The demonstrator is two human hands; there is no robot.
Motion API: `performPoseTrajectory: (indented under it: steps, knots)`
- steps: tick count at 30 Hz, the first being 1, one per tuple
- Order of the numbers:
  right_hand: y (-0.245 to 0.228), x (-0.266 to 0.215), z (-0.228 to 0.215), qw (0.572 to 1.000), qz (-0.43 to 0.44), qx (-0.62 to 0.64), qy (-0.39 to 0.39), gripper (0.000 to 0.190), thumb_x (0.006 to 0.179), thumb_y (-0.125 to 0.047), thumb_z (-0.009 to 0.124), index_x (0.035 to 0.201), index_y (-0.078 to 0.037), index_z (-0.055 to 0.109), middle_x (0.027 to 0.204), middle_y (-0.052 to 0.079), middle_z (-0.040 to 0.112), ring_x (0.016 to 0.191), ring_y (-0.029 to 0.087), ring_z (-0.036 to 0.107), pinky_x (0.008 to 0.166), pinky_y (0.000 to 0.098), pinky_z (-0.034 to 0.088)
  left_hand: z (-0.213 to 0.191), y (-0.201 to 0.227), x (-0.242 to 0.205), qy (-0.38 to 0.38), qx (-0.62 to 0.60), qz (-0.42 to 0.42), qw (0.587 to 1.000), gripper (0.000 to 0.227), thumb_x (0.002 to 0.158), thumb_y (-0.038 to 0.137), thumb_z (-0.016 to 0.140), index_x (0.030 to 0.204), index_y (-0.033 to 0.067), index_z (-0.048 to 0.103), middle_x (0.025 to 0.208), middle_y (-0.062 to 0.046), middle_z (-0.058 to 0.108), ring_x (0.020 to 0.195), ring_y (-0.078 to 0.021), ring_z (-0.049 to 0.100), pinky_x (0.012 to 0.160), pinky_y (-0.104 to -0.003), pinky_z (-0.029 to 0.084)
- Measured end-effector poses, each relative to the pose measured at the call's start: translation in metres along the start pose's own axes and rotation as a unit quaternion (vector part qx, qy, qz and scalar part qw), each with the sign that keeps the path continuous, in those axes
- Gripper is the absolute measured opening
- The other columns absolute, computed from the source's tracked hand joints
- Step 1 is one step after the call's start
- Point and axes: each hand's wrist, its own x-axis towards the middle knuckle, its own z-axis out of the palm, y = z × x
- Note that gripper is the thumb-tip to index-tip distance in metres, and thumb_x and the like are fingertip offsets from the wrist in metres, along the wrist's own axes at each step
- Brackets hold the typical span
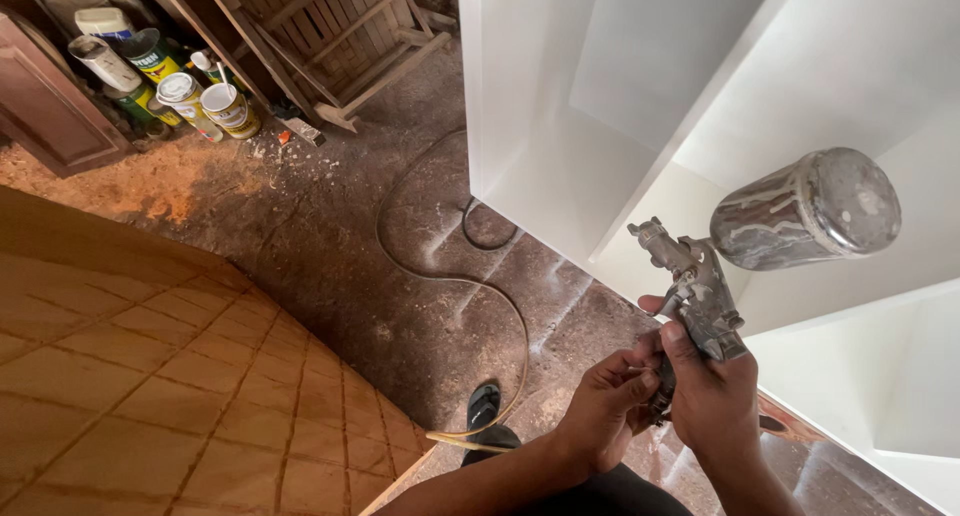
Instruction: The person paints a white wooden shelf unit using a spray gun.
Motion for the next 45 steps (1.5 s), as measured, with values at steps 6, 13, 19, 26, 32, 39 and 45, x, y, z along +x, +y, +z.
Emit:
performPoseTrajectory:
  steps: [6, 13, 19, 26, 32, 39, 45]
  knots:
    - [-0.004, 0.015, 0.046, 1.0, 0.004, 0.027, 0.005, 0.041, 0.107, -0.028, 0.048, 0.126, 0.006, 0.062, 0.118, 0.012, 0.072, 0.083, 0.013, 0.065, 0.066, 0.0277, 0.052, -0.019, 0.038, 0.004, 0.008, -0.053, -0.006, 0.999, 0.017, 0.1, 0.013, 0.067, 0.116, 0.0079, 0.069, 0.11, -0.002, 0.073, 0.099, -0.0145, 0.069, 0.087, -0.033, 0.057]
    - [0.001, 0.025, 0.082, 0.999, -0.028, 0.027, 0.004, 0.052, 0.11, -0.038, 0.049, 0.125, 0.01, 0.062, 0.1, 0.016, 0.068, 0.076, 0.015, 0.062, 0.065, 0.029, 0.052, -0.026, 0.078, 0.006, -0.061, -0.073, -0.003, 0.995, 0.021, 0.11, 0.019, 0.067, 0.12, 0.0014, 0.07, 0.109, -0.008, 0.072, 0.094, -0.0157, 0.067, 0.08, -0.031, 0.053]
    - [0.0, 0.039, 0.082, 0.994, -0.066, 0.089, -0.024, 0.069, 0.104, -0.053, 0.051, 0.139, 0.007, 0.048, 0.116, 0.021, 0.066, 0.073, 0.018, 0.062, 0.056, 0.0304, 0.049, -0.01, 0.083, 0.005, -0.02, -0.024, 0.03, 0.999, 0.02, 0.096, 0.023, 0.073, 0.112, 0.0152, 0.065, 0.102, -0.004, 0.073, 0.088, -0.0125, 0.067, 0.072, -0.029, 0.049]
    - [0.009, 0.076, 0.051, 0.975, -0.089, 0.156, -0.133, 0.069, 0.106, -0.055, 0.053, 0.133, 0.009, 0.045, 0.129, 0.021, 0.057, 0.093, 0.023, 0.062, 0.067, 0.0372, 0.051, -0.044, 0.042, 0.045, 0.01, 0.166, 0.065, 0.984, 0.01, 0.11, 0.018, 0.064, 0.119, 0.0131, 0.064, 0.08, 0.0, 0.056, 0.069, -0.0096, 0.048, 0.061, -0.029, 0.037]
    - [0.025, 0.137, -0.003, 0.957, -0.125, 0.134, -0.226, 0.074, 0.107, -0.057, 0.053, 0.142, 0.007, 0.045, 0.126, 0.017, 0.062, 0.086, 0.02, 0.061, 0.066, 0.0326, 0.049, -0.132, 0.005, 0.053, 0.067, 0.74, -0.036, 0.669, 0.023, 0.087, 0.029, 0.063, 0.096, 0.0085, 0.069, 0.083, -0.015, 0.072, 0.073, -0.0329, 0.069, 0.068, -0.044, 0.053]
    - [0.103, 0.192, -0.025, 0.966, -0.005, -0.087, -0.243, 0.056, 0.111, -0.047, 0.047, 0.12, 0.004, 0.068, 0.074, 0.006, 0.06, 0.063, 0.011, 0.053, 0.058, 0.0275, 0.041, -0.204, 0.018, -0.078, 0.246, 0.83, -0.156, 0.476, 0.022, 0.088, 0.034, 0.07, 0.093, 0.0123, 0.071, 0.1, -0.011, 0.07, 0.1, -0.0349, 0.064, 0.082, -0.057, 0.046]
    - [0.195, 0.253, 0.01, 0.935, 0.059, -0.282, -0.207, 0.054, 0.106, -0.047, 0.05, 0.103, 0.002, 0.072, 0.065, 0.01, 0.059, 0.06, 0.017, 0.058, 0.057, 0.0348, 0.046, -0.131, 0.042, -0.056, 0.25, 0.785, -0.124, 0.554, 0.027, 0.093, 0.041, 0.06, 0.101, 0.0184, 0.072, 0.088, -0.001, 0.071, 0.082, -0.019, 0.066, 0.074, -0.035, 0.059]
